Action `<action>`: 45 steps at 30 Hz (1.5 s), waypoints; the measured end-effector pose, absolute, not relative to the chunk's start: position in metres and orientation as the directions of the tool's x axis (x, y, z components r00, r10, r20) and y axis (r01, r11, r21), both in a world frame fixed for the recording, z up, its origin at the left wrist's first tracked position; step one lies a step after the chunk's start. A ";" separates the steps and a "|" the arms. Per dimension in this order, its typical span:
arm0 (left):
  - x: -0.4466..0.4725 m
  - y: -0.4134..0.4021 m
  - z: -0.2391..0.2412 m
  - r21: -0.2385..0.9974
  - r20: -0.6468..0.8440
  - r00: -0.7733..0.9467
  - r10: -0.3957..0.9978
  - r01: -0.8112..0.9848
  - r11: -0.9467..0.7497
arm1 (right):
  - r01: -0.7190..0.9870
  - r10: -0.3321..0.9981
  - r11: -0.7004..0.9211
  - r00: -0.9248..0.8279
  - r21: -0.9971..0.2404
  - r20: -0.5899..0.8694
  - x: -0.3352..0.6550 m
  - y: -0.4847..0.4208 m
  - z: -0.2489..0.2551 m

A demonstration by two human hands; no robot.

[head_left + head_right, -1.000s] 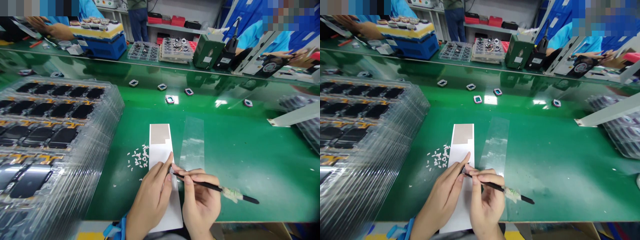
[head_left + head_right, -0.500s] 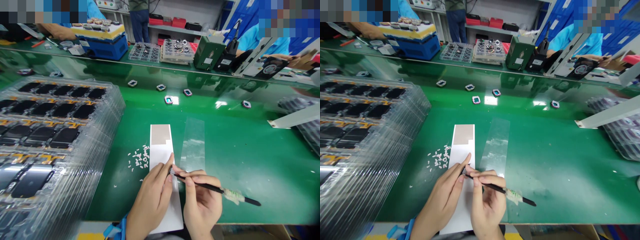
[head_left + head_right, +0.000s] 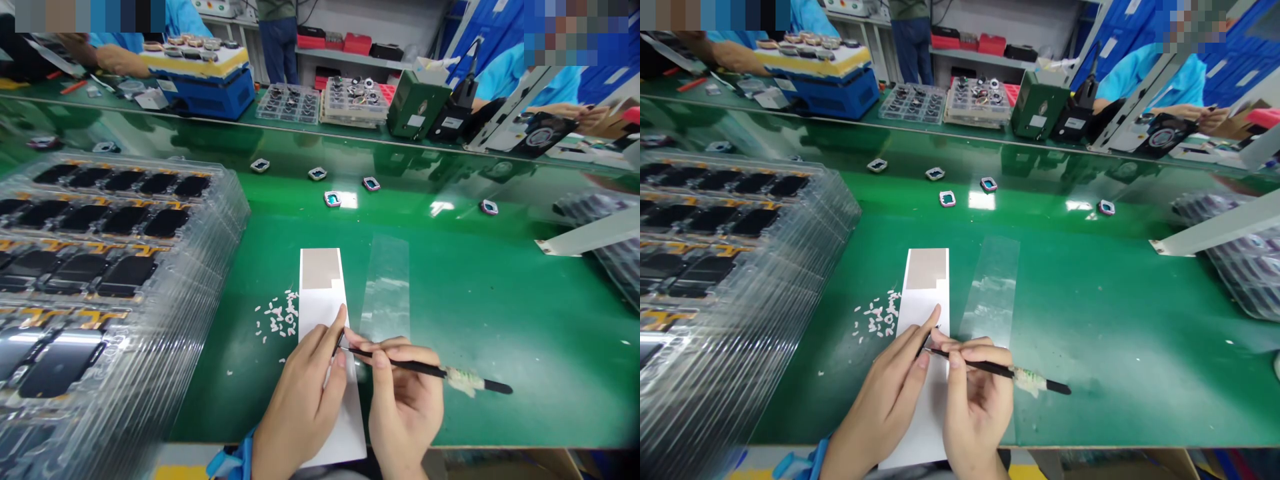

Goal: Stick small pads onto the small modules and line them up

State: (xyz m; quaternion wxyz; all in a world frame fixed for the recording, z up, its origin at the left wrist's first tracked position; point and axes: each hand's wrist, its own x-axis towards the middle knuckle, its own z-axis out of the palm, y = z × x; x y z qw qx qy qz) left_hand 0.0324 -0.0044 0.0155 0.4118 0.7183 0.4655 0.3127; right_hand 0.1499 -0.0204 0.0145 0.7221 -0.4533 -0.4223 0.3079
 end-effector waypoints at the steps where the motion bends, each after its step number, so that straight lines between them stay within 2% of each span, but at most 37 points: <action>1: 0.032 -0.005 0.015 0.881 0.068 0.373 0.925 0.412 -0.231 | -0.059 0.827 0.398 0.456 -0.916 0.330 0.150 -0.020 0.015; 9: 0.033 -0.004 0.017 0.882 0.054 0.372 0.927 0.417 -0.219 | -0.071 0.841 0.317 0.482 -0.946 0.245 0.151 -0.021 0.013; 22: 0.033 -0.004 0.016 0.891 0.025 0.381 0.924 0.410 -0.193 | -0.048 0.834 0.337 0.479 -0.940 0.274 0.150 -0.021 0.014; 32: 0.034 -0.004 0.017 0.890 0.041 0.371 0.928 0.408 -0.202 | -0.041 0.833 0.303 0.496 -0.952 0.244 0.150 -0.021 0.014; 45: 0.033 -0.004 0.014 0.891 0.049 0.362 0.931 0.406 -0.204 | -0.023 0.820 0.377 0.473 -0.926 0.322 0.149 -0.020 0.016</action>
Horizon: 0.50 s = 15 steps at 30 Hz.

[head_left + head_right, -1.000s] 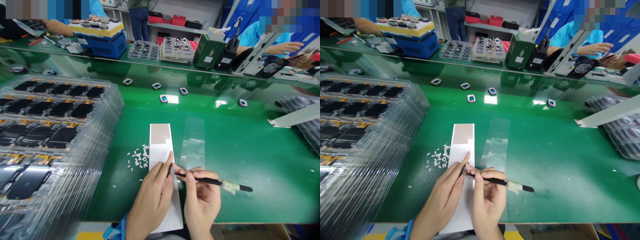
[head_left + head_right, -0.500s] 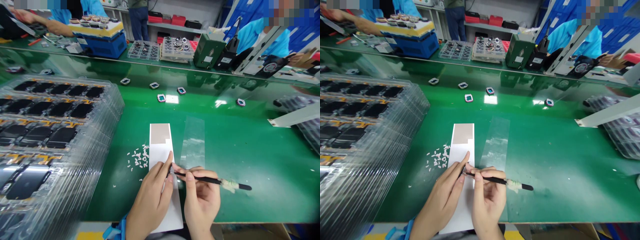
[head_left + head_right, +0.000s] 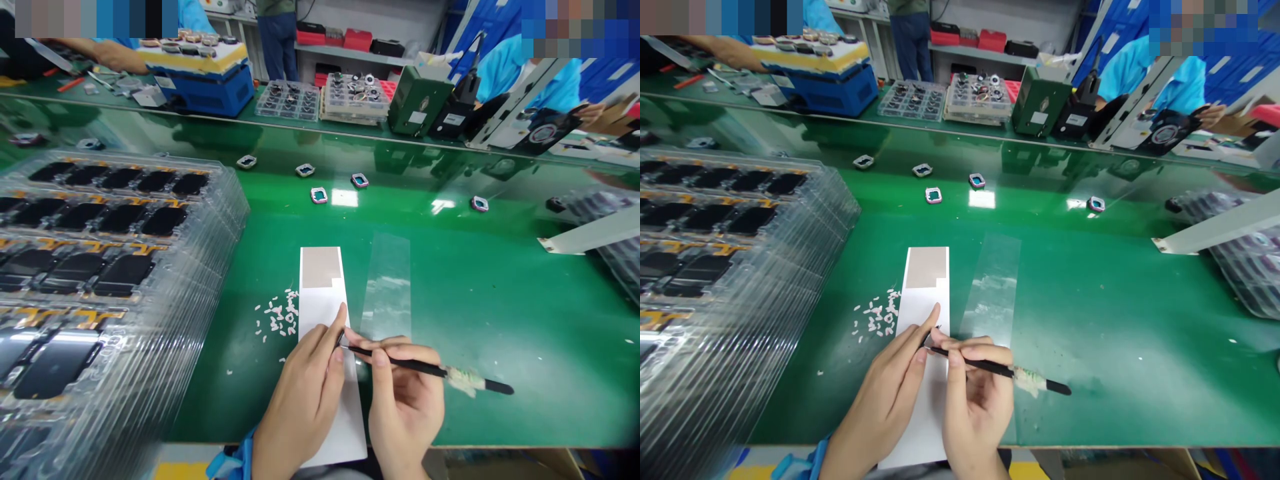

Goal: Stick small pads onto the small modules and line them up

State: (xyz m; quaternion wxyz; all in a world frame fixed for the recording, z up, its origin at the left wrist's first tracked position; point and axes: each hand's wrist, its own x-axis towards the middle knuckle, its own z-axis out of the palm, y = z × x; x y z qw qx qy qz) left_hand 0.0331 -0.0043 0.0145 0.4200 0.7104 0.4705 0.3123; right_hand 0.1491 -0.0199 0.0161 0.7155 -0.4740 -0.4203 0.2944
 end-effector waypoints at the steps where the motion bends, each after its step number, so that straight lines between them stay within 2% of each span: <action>1: 0.033 -0.004 0.015 0.891 0.045 0.363 0.931 0.406 -0.202 | -0.015 0.820 0.383 0.465 -0.923 0.333 0.149 -0.020 0.016; 15: 0.032 -0.004 0.015 0.891 0.055 0.368 0.928 0.402 -0.212 | 0.089 0.806 0.419 0.422 -0.903 0.416 0.150 -0.021 0.013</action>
